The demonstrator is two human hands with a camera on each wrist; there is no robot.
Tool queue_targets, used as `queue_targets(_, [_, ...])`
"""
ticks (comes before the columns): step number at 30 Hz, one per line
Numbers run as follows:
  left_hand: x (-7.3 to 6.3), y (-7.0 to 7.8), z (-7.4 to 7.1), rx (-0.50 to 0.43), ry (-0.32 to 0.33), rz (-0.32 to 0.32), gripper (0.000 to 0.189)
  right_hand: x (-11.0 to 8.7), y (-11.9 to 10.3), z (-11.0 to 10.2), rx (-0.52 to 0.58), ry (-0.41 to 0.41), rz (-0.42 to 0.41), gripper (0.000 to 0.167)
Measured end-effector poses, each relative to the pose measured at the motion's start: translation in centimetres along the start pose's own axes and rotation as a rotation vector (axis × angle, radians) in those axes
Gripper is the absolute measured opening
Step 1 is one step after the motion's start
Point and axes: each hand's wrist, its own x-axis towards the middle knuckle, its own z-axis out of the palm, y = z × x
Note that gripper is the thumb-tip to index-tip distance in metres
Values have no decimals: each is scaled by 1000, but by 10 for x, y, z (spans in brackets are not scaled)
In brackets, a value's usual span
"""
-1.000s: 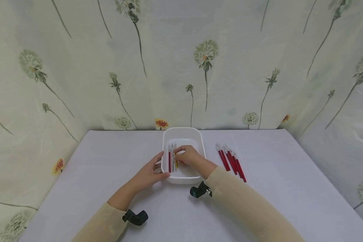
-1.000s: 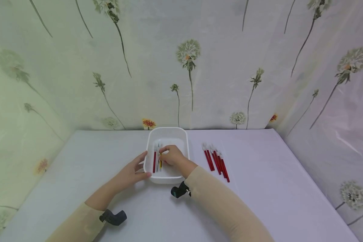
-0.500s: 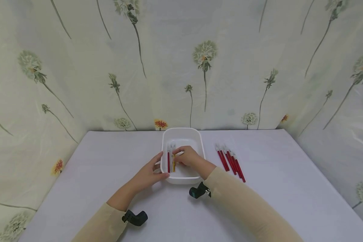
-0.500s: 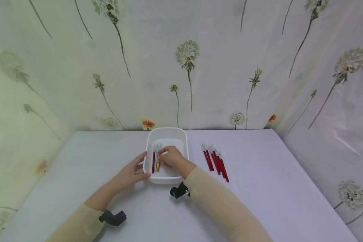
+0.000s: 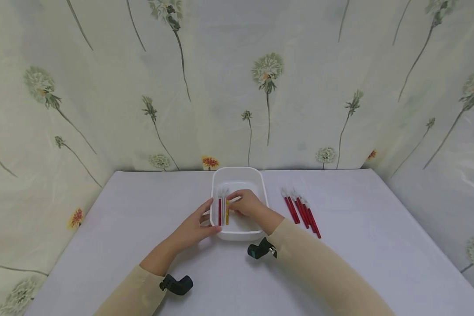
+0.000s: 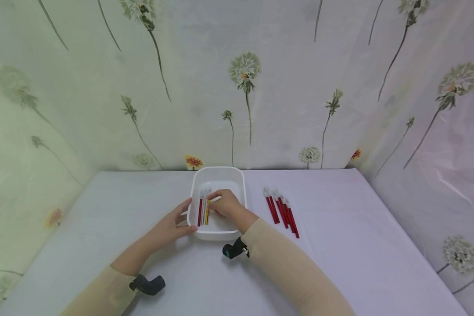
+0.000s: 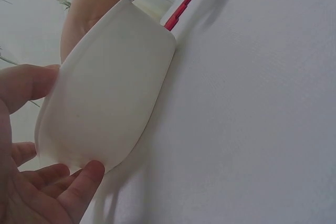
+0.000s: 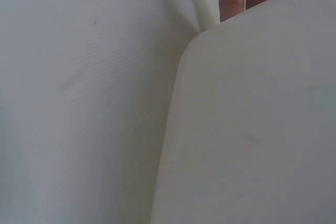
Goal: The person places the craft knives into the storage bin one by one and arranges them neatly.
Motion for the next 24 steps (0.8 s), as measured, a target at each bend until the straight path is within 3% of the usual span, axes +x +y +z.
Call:
queue_targets(15, [1,-1,1,3,0,-7,94,-12,-11,-18,-67,5,-86,18])
queue_targets(24, [1,0,0,-11,-2,-5,92,-27,-22,-36,-137,-39,-158,25])
